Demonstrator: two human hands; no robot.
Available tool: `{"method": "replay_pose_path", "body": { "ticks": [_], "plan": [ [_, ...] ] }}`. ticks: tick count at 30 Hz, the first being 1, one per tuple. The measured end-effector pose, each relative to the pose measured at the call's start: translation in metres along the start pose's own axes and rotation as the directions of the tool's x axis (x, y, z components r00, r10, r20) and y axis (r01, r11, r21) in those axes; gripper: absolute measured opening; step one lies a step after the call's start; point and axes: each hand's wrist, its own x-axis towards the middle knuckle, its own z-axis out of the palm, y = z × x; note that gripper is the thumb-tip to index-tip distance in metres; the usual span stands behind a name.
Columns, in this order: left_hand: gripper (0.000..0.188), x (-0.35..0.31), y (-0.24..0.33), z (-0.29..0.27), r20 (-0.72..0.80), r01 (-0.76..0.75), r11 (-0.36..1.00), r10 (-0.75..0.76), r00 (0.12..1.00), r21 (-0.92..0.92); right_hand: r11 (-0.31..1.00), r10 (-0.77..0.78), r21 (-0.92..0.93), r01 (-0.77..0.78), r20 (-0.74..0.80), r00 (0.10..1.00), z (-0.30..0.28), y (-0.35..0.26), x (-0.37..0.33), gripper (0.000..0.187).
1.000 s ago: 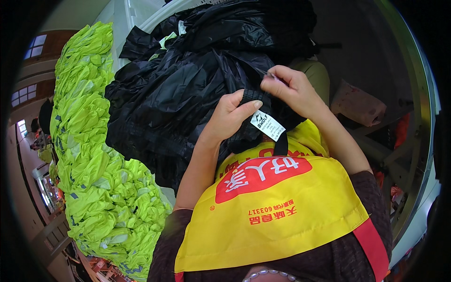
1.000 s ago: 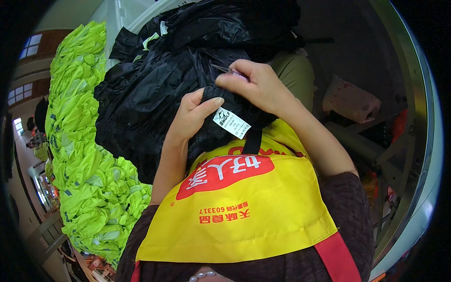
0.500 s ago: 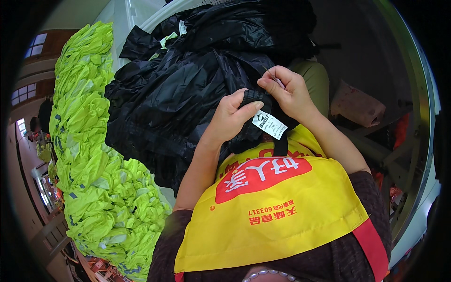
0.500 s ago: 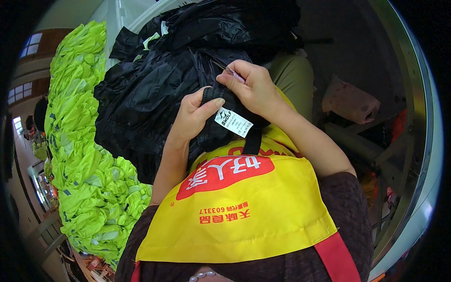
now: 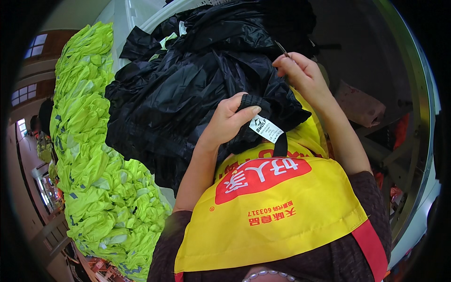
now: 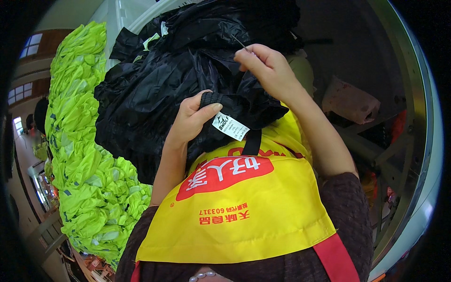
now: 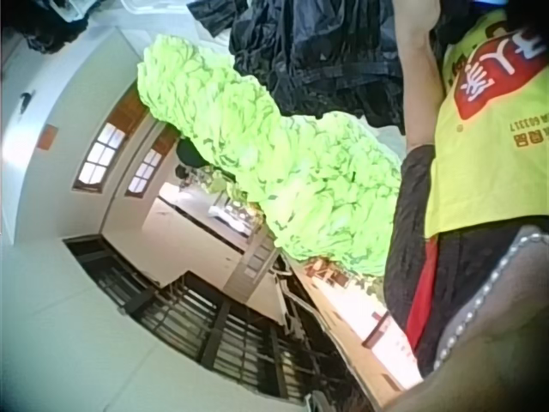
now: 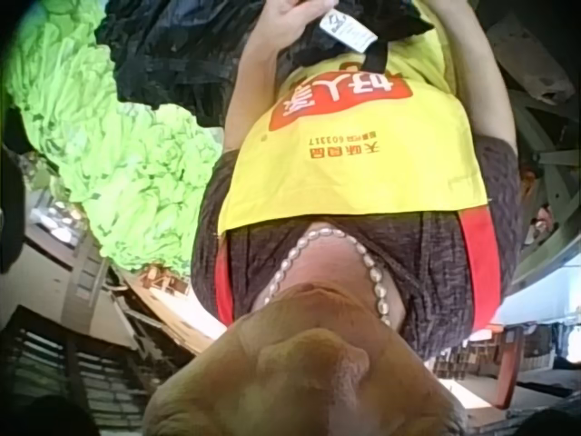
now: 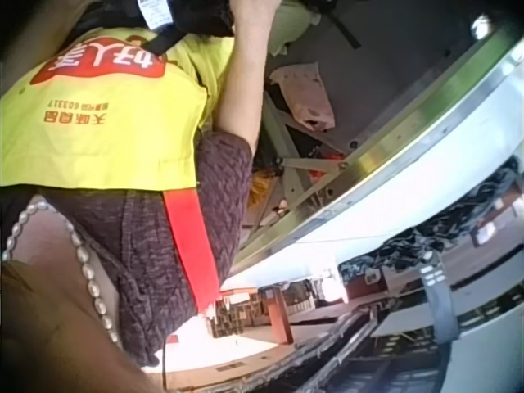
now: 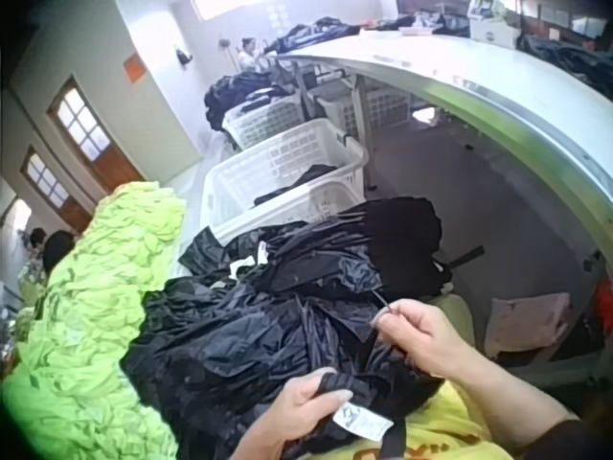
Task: The person repeatedly picks up black garments from a pile, locates the attached tags, and uses a small tool to cut them off. The person then places the trimmed garments back into the pile. This process is repeated for multiple items.
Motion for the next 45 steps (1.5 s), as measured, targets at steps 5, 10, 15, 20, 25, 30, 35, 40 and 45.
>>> {"method": "replay_pose_path", "body": {
  "ticks": [5, 10, 15, 20, 25, 30, 35, 40, 45],
  "plan": [
    [0.004, -0.003, 0.003, 0.001, -0.020, -0.019, 0.999, 0.018, 1.000, -0.032, 0.985, -0.015, -0.161, 0.069, 0.314, 0.949, -0.014, -0.001, -0.016, 0.034],
    [0.004, -0.003, 0.006, 0.004, -0.011, -0.062, 0.998, 0.062, 0.998, -0.016, 0.852, -0.116, -0.420, 0.312, 0.431, 0.895, -0.005, -0.003, -0.026, 0.041],
    [0.008, -0.003, 0.010, 0.003, 0.009, -0.068, 0.993, 0.068, 0.998, 0.094, 0.843, -0.161, -0.388, 0.371, 0.476, 0.864, 0.001, -0.007, -0.023, 0.041],
    [0.013, -0.003, 0.007, 0.004, 0.009, -0.120, 0.984, 0.120, 0.993, 0.129, 0.825, -0.166, -0.417, 0.382, 0.467, 0.869, 0.005, -0.005, -0.021, 0.042],
    [0.011, -0.003, 0.011, 0.005, 0.024, -0.115, 0.983, 0.113, 0.993, 0.146, 0.814, -0.126, -0.458, 0.357, 0.461, 0.878, 0.007, -0.005, -0.022, 0.045],
    [0.006, -0.003, 0.006, 0.007, -0.005, -0.150, 0.986, 0.151, 0.989, 0.073, 0.895, -0.112, -0.361, 0.263, 0.389, 0.915, 0.005, 0.000, -0.021, 0.048],
    [0.013, -0.004, 0.004, 0.002, 0.052, -0.145, 0.984, 0.140, 0.989, 0.099, 0.868, -0.112, -0.390, 0.307, 0.448, 0.887, 0.004, -0.003, -0.023, 0.051],
    [0.012, -0.002, 0.009, 0.004, 0.100, -0.204, 0.966, 0.189, 0.977, 0.158, 0.838, -0.109, -0.409, 0.362, 0.525, 0.844, 0.006, -0.007, -0.021, 0.051],
    [0.006, -0.004, 0.009, 0.005, 0.096, -0.201, 0.961, 0.185, 0.978, 0.189, 0.825, -0.108, -0.426, 0.371, 0.526, 0.844, 0.008, -0.006, -0.019, 0.048]
  ]
}}
